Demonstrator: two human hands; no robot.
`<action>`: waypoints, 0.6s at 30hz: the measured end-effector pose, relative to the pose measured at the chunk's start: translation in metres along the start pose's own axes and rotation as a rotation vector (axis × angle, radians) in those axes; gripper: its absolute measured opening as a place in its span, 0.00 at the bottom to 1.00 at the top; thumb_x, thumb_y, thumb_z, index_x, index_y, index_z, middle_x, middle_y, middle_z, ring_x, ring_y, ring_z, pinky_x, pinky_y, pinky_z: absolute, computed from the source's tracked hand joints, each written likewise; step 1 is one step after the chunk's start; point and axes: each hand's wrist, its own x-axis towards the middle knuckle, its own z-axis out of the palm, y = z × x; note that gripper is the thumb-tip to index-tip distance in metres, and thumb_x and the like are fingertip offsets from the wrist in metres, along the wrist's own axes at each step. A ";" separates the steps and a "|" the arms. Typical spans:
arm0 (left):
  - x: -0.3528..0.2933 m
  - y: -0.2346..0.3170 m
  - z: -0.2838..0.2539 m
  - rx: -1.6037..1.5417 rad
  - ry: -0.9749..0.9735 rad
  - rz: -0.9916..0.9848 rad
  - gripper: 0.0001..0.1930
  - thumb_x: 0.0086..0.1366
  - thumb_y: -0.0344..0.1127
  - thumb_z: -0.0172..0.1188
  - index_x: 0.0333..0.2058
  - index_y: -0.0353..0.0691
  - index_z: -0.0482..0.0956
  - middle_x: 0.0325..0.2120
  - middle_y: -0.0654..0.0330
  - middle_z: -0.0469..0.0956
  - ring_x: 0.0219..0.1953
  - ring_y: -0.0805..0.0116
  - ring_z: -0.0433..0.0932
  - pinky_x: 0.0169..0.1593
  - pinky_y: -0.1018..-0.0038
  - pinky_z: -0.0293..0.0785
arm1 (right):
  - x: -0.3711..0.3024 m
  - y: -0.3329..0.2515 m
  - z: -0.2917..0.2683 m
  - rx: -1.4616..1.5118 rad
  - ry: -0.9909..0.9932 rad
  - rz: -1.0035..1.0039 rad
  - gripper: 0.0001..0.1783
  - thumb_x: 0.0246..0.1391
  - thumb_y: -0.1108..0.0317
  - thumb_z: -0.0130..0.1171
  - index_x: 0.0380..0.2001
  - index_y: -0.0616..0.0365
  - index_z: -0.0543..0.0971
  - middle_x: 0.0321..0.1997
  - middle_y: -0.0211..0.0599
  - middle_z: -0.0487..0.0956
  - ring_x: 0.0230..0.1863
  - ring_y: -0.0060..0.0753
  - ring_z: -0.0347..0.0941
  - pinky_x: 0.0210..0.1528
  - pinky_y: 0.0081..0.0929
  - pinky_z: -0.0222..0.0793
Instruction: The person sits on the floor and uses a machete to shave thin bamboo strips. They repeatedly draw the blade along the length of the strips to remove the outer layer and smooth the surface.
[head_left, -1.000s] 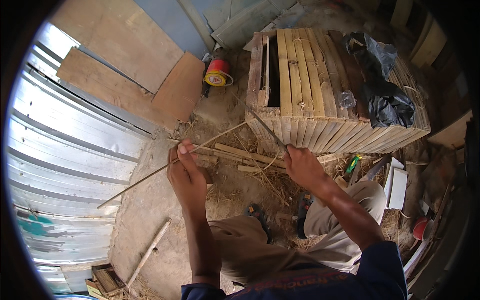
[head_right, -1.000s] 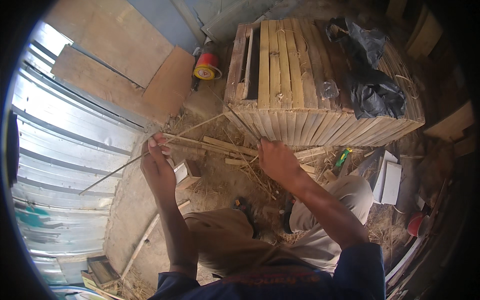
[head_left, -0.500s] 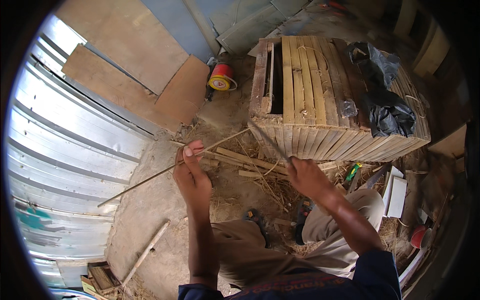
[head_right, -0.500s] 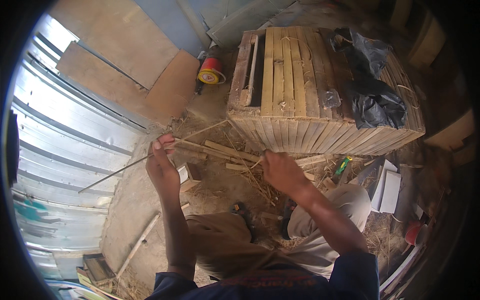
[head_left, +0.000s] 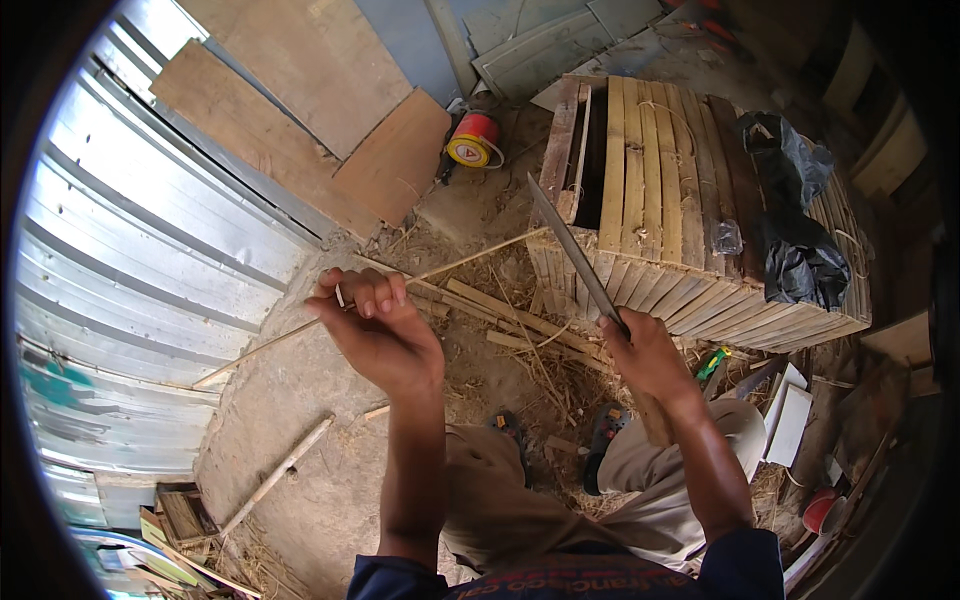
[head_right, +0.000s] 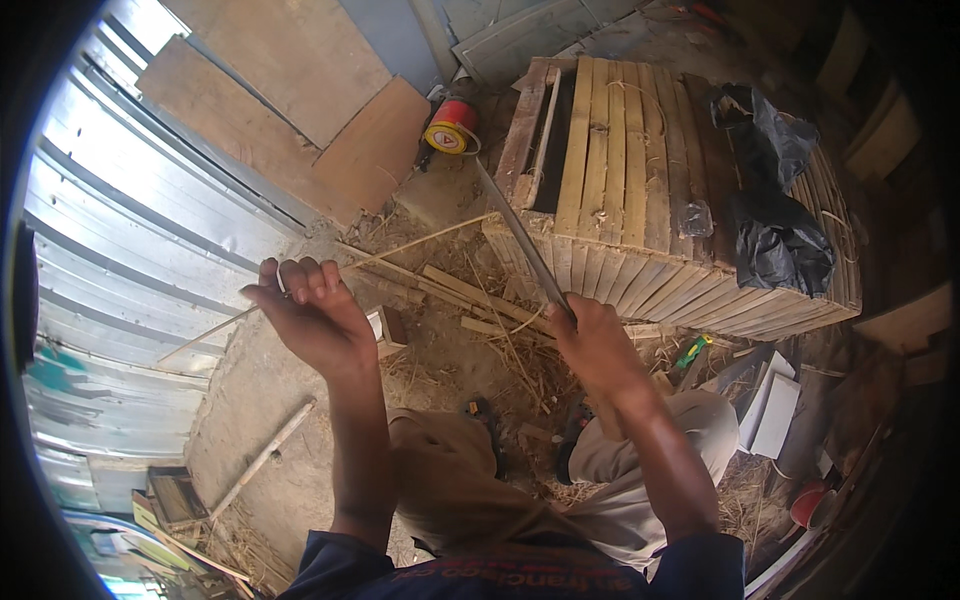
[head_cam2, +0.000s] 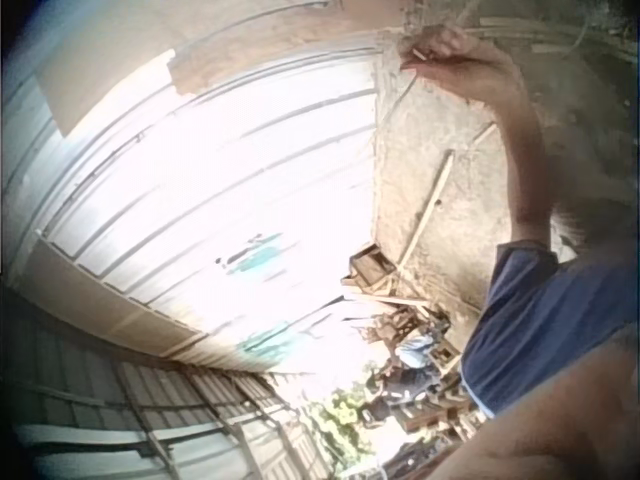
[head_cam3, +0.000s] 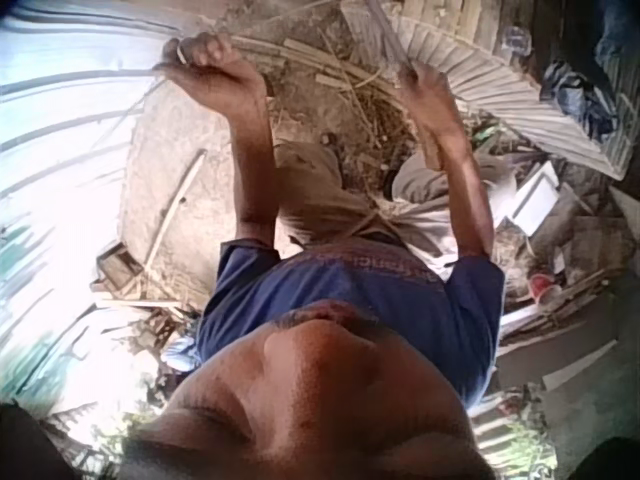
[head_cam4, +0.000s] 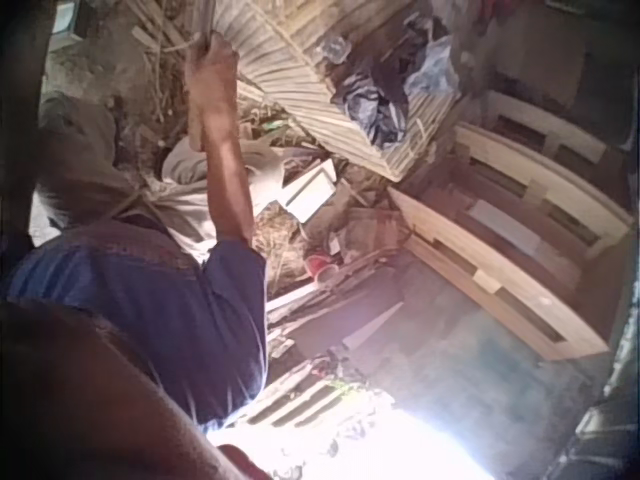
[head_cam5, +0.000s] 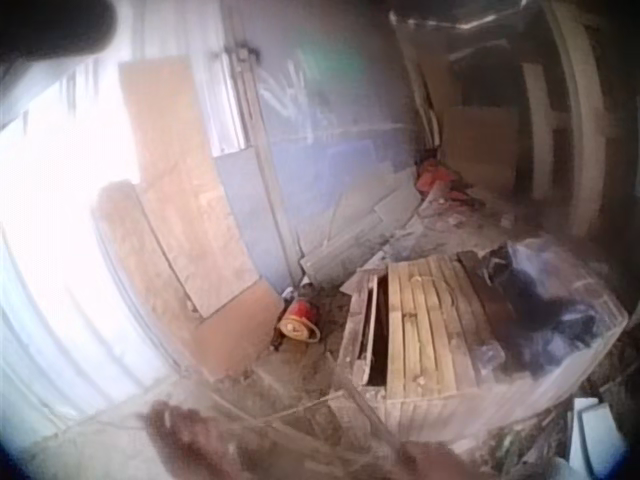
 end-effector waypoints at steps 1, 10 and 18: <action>0.001 -0.001 0.002 -0.015 -0.001 0.008 0.25 0.79 0.58 0.37 0.47 0.41 0.72 0.22 0.66 0.62 0.25 0.74 0.60 0.33 0.74 0.61 | 0.000 -0.002 -0.003 0.011 0.018 -0.009 0.18 0.68 0.60 0.55 0.30 0.65 0.76 0.17 0.44 0.72 0.19 0.35 0.68 0.26 0.38 0.63; -0.003 -0.014 0.025 -0.096 0.082 0.029 0.21 0.78 0.58 0.40 0.43 0.46 0.71 0.24 0.67 0.64 0.28 0.75 0.63 0.35 0.75 0.61 | 0.000 -0.024 -0.022 0.043 0.031 0.087 0.19 0.69 0.56 0.55 0.35 0.66 0.76 0.19 0.43 0.72 0.21 0.34 0.70 0.29 0.36 0.66; -0.001 -0.024 0.023 0.038 0.000 0.037 0.16 0.77 0.53 0.46 0.39 0.46 0.67 0.25 0.69 0.62 0.28 0.77 0.61 0.36 0.75 0.61 | -0.005 -0.028 0.002 0.129 0.038 -0.108 0.17 0.69 0.64 0.51 0.54 0.64 0.71 0.24 0.50 0.76 0.22 0.45 0.74 0.30 0.42 0.70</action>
